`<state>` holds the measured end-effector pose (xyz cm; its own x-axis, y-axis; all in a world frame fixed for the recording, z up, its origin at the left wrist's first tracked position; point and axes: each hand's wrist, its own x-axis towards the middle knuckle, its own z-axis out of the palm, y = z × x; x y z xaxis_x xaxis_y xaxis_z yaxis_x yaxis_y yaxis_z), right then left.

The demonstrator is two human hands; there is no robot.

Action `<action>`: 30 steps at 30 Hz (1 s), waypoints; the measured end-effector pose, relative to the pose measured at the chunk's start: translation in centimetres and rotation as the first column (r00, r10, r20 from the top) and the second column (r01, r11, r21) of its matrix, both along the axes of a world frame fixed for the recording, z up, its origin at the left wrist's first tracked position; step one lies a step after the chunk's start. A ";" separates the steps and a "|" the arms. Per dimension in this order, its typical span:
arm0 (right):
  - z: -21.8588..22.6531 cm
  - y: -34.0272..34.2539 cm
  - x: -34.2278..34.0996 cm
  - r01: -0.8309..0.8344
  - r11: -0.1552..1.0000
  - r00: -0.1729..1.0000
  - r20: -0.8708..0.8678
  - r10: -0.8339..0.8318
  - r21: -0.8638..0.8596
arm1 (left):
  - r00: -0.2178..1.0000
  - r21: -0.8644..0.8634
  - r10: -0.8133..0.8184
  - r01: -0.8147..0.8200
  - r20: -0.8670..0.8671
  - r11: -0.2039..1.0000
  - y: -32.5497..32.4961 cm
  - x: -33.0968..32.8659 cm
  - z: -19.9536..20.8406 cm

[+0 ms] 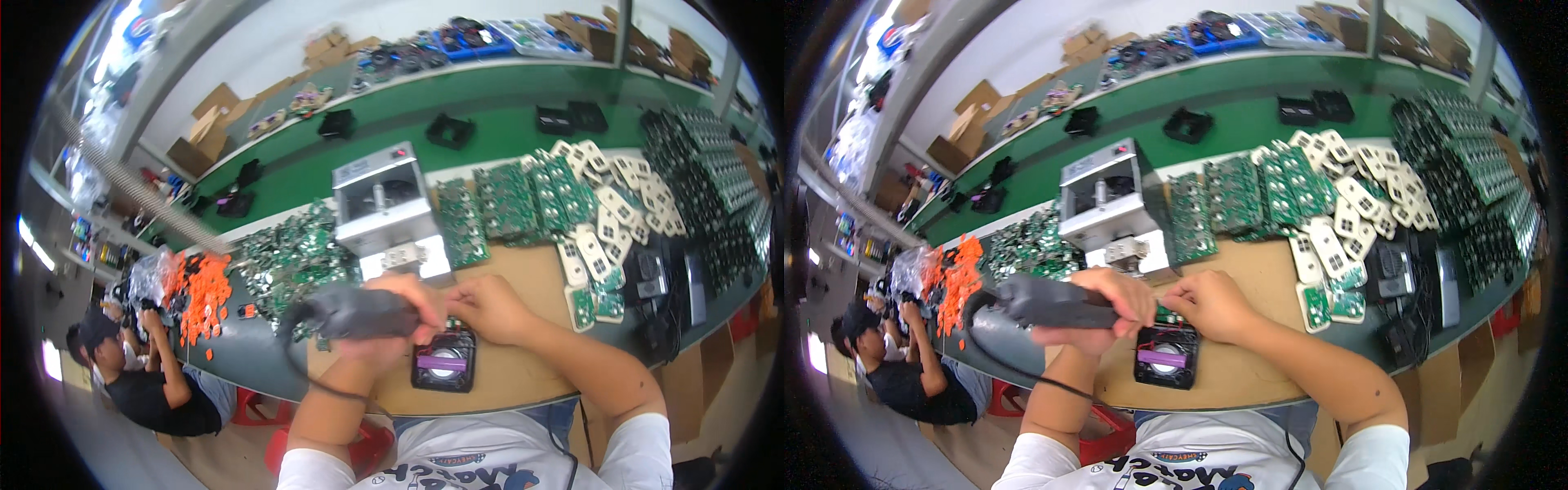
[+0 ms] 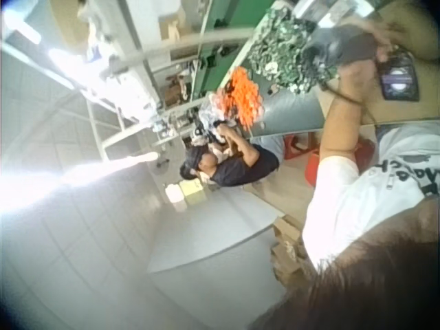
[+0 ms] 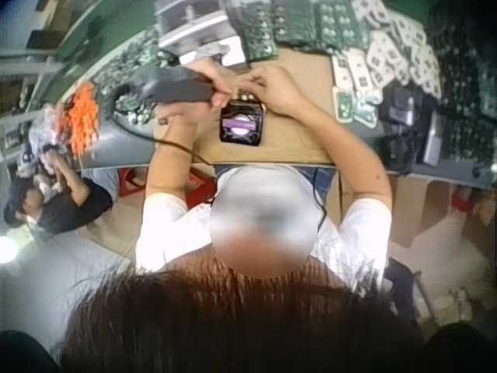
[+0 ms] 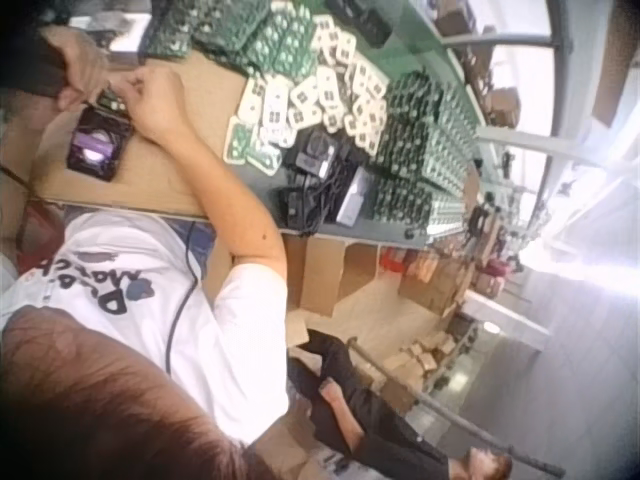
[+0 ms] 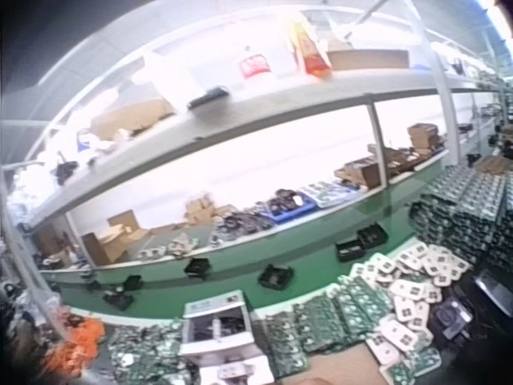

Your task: Assembling small electronic devices by placing circuit boards into plastic housings and using an electric screwdriver to fasten them.

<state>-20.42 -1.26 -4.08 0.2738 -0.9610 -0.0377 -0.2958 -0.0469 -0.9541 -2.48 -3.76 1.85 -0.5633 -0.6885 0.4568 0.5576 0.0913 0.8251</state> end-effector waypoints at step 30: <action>-0.8 1.8 -4.6 0.427 0.541 0.903 0.319 -0.286 -0.725 | 0.529 -0.654 0.518 0.094 0.672 0.751 5.0 8.7 0.7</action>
